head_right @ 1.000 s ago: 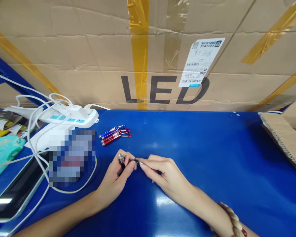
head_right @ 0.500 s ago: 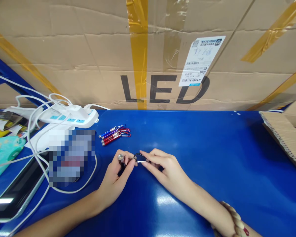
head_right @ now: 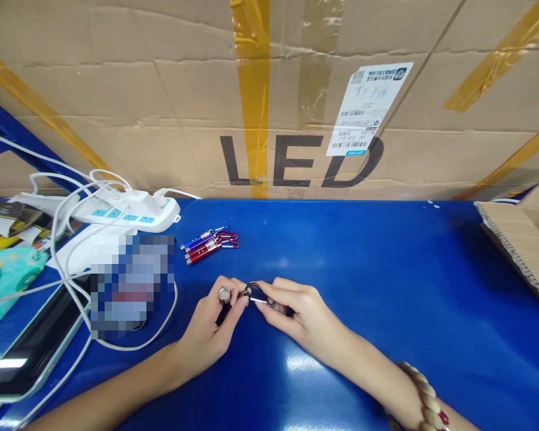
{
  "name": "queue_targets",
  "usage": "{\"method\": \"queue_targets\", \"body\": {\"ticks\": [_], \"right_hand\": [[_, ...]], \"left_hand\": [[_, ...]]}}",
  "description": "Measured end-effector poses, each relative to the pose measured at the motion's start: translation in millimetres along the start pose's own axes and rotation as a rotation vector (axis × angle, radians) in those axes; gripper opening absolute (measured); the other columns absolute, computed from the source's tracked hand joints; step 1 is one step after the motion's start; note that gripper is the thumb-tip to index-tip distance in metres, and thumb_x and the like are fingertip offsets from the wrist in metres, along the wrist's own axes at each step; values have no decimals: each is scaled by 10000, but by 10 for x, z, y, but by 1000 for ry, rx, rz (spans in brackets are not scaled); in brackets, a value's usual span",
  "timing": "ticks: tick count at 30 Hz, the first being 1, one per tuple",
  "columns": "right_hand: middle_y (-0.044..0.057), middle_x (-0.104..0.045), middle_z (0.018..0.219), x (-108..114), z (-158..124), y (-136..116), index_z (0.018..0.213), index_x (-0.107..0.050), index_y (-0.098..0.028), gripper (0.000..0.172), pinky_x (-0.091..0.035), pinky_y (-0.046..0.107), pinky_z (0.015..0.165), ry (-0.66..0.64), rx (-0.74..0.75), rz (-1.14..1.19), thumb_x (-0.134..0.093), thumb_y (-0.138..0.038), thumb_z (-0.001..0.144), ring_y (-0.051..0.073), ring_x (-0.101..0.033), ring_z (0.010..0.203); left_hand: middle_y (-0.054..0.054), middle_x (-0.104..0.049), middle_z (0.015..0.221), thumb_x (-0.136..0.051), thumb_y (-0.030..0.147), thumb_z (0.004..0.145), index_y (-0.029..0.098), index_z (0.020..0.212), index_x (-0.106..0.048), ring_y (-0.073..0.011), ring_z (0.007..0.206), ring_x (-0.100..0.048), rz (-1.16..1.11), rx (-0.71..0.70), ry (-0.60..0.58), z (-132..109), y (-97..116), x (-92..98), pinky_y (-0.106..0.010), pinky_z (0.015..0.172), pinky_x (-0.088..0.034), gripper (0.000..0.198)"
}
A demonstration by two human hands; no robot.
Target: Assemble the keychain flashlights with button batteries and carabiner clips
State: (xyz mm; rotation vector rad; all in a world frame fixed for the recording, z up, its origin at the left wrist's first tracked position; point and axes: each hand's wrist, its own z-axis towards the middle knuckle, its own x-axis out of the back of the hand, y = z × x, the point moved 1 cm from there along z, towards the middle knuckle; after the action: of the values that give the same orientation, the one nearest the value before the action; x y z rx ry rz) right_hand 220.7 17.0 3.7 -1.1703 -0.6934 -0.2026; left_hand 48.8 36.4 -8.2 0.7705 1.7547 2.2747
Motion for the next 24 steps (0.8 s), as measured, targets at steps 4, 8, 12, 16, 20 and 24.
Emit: {"method": "queue_targets", "body": {"ticks": [4,8,12,16,20,24], "right_hand": [[5,-512,707,-8,-33,-10,1248,-552,-167,342,-456,222,552,44,136,-111,-457,-234,927,109,-485,604],[31,-562,768,2,-35,-36,1345,-439,-129,418,-507,229,603,64,164,-260,-412,-239,943,119,-544,643],[50,-601,850,27,-14,-64,1328,-457,-149,396,-540,237,670,19,160,-267,-382,-256,955,125,-603,728],[67,-632,856,42,-15,-81,1282,-503,-121,384,-557,252,697,-34,138,-230,-387,-280,953,145,-626,776],[82,-659,937,38,-19,-83,1271,-512,-135,371,-559,276,750,-66,97,-183,-409,-281,946,158,-637,839],[81,-661,963,23,-12,-82,1177,-581,-160,312,-552,297,758,-114,92,-197,-404,-271,947,170,-642,843]], "left_hand": [[46,-413,706,-373,158,911,240,779,-304,-124,602,-406,4,-2,-33,-17,-31,-12,-234,580,-334,170],[62,-380,676,-362,150,921,238,786,-311,-109,538,-354,-1,4,-37,-37,-17,-31,-229,542,-305,169],[60,-373,684,-336,130,923,237,795,-311,-109,541,-347,-11,-8,-39,-39,-6,-40,-233,550,-306,168],[50,-389,701,-321,130,929,236,798,-316,-116,573,-368,-24,-21,-29,-37,-24,-41,-238,574,-320,168],[49,-369,704,-330,132,930,237,786,-307,-122,593,-360,-38,-44,-9,-44,-49,-53,-238,588,-323,180],[54,-359,706,-348,108,921,238,780,-295,-115,582,-343,-36,-72,-12,-45,-56,-64,-227,579,-315,199]]}}
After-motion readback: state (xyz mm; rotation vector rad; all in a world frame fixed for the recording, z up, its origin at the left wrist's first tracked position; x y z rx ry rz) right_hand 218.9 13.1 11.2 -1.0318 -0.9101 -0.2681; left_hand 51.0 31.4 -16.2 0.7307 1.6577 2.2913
